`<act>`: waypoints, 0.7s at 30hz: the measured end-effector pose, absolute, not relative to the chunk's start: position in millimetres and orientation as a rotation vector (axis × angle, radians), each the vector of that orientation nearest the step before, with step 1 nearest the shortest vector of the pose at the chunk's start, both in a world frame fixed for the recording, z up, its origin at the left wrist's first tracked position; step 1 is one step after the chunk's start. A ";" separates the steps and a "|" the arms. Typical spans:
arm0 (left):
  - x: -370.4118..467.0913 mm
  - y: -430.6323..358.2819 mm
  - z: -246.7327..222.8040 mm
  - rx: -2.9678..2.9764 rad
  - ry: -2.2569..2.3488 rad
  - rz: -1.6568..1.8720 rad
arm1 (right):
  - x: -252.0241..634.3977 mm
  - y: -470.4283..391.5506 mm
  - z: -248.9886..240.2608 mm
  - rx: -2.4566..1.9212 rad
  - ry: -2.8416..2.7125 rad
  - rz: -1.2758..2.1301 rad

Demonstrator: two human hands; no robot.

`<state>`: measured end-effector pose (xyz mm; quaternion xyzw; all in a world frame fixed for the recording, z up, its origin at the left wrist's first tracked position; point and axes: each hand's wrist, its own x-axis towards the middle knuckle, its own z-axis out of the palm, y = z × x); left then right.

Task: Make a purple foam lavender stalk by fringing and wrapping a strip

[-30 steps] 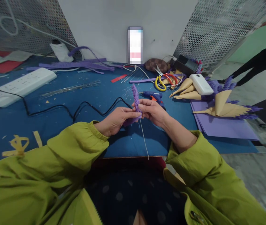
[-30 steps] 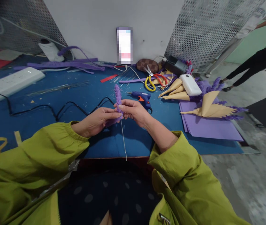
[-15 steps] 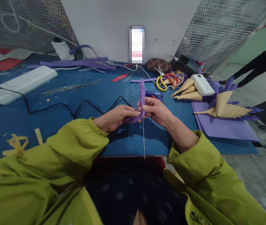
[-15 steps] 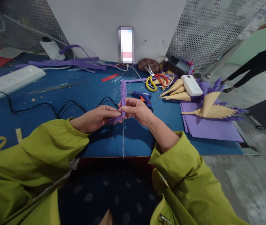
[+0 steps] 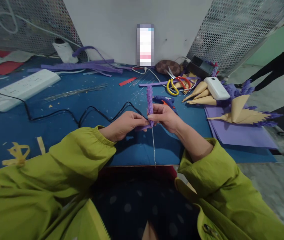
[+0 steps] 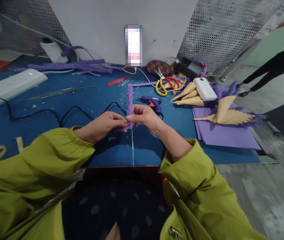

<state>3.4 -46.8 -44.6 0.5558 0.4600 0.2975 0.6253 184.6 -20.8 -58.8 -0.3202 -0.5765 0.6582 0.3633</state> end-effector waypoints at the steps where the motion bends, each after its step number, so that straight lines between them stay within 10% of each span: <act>1: 4.0 -47.3 -45.0 1.262 1.065 0.687 | 184.0 -20.9 -59.4 -0.833 -1.498 1.679; 21: 6.3 -49.8 -48.3 1.130 1.057 0.752 | 173.8 -25.2 -62.2 -0.940 -1.476 1.474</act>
